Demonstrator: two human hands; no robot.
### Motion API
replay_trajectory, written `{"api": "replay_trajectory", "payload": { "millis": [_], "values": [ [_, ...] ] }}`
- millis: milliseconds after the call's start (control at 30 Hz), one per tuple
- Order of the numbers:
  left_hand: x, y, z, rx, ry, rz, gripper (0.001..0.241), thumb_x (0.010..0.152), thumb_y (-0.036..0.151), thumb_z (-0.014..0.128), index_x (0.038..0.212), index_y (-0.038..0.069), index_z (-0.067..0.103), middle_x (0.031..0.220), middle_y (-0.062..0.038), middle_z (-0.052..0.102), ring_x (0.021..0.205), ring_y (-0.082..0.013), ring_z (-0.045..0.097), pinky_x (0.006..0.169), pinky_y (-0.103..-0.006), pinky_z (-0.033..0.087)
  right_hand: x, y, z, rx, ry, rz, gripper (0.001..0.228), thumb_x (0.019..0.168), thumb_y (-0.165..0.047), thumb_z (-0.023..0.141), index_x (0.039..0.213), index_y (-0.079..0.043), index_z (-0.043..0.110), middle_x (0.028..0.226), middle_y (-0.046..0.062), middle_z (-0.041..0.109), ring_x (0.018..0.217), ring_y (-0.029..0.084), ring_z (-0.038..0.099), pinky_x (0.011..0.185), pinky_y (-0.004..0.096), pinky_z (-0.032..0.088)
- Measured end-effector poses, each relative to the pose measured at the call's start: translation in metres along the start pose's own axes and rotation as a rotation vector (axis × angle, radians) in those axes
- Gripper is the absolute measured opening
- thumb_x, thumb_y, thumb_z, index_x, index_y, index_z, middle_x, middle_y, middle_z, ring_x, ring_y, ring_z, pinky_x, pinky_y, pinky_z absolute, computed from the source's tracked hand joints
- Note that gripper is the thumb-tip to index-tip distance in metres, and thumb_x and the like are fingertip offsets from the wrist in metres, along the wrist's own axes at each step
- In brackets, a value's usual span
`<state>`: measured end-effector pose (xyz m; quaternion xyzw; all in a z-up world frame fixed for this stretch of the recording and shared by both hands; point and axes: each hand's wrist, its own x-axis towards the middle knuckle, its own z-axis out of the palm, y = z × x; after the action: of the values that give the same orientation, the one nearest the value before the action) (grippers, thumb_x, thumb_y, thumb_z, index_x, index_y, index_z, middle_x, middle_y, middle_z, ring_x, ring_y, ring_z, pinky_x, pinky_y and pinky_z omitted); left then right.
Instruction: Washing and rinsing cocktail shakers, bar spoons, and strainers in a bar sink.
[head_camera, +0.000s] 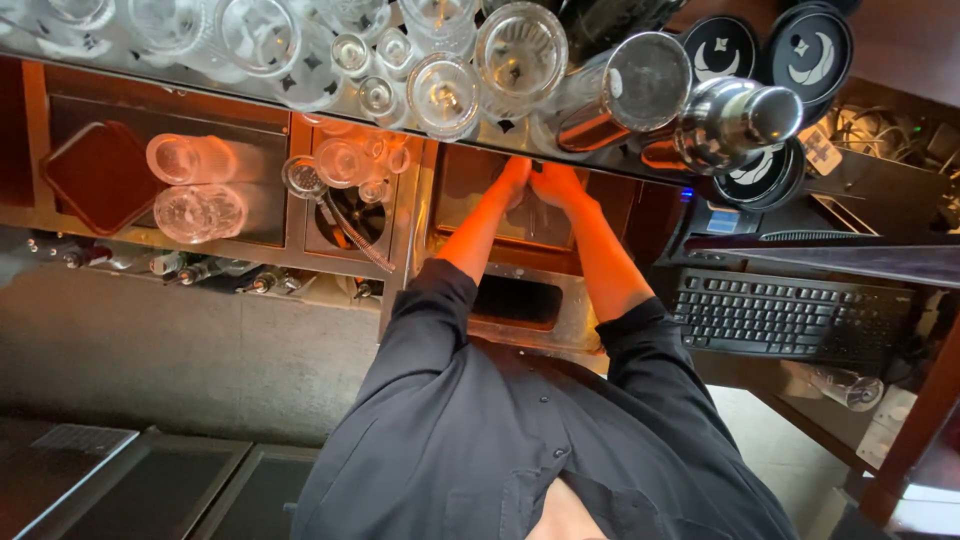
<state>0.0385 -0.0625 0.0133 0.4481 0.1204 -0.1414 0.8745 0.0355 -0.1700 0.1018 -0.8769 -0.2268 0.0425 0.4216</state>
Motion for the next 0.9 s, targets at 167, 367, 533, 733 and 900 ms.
{"api": "replay_trajectory", "payload": {
  "millis": [167, 367, 533, 733, 900],
  "values": [
    [-0.006, 0.029, -0.006, -0.123, 0.036, -0.283, 0.049, 0.106, 0.038, 0.048, 0.137, 0.002, 0.057, 0.124, -0.016, 0.064, 0.109, -0.0334, 0.06, 0.092, -0.0481, 0.049, -0.007, -0.012, -0.024, 0.681, -0.041, 0.431, 0.055, 0.093, -0.025, 0.074, 0.141, -0.004, 0.059, 0.141, 0.007, 0.061, 0.128, 0.021, 0.055, 0.113, 0.037, 0.042],
    [0.001, 0.023, -0.005, 0.251, 0.223, 0.172, 0.038, 0.101, 0.027, 0.062, 0.132, 0.005, 0.06, 0.129, -0.011, 0.065, 0.114, -0.024, 0.059, 0.097, -0.041, 0.048, -0.012, -0.018, -0.009, 0.37, 0.179, 0.466, 0.039, 0.099, -0.027, 0.072, 0.131, -0.004, 0.067, 0.127, 0.005, 0.069, 0.117, 0.021, 0.061, 0.104, 0.036, 0.046],
    [-0.006, 0.035, -0.008, -0.242, 0.103, -0.273, 0.035, 0.103, 0.038, 0.059, 0.119, 0.007, 0.062, 0.096, -0.014, 0.067, 0.078, -0.0325, 0.064, 0.061, -0.0479, 0.052, -0.011, -0.008, 0.008, 0.566, 0.289, 0.756, 0.033, 0.099, -0.025, 0.072, 0.118, 0.002, 0.071, 0.099, 0.009, 0.068, 0.084, 0.027, 0.059, 0.075, 0.042, 0.049],
    [-0.013, 0.007, -0.025, -0.266, 0.219, -0.267, 0.022, 0.094, 0.017, 0.063, 0.112, 0.006, 0.071, 0.1, -0.008, 0.075, 0.092, -0.0281, 0.071, 0.081, -0.0449, 0.059, -0.051, 0.133, 0.077, 0.173, 0.468, 0.147, 0.021, 0.113, -0.017, 0.057, 0.128, -0.005, 0.068, 0.129, 0.009, 0.07, 0.113, 0.02, 0.064, 0.092, 0.039, 0.051],
    [-0.037, 0.089, 0.01, 0.385, 0.362, -0.067, 0.026, 0.101, 0.025, 0.064, 0.107, 0.001, 0.074, 0.102, -0.013, 0.073, 0.09, -0.0249, 0.066, 0.081, -0.0424, 0.053, -0.037, 0.091, 0.047, 1.163, 0.428, 0.936, 0.011, 0.099, -0.02, 0.073, 0.106, -0.018, 0.065, 0.088, -0.002, 0.065, 0.074, 0.013, 0.059, 0.061, 0.031, 0.044]
  ]
}}
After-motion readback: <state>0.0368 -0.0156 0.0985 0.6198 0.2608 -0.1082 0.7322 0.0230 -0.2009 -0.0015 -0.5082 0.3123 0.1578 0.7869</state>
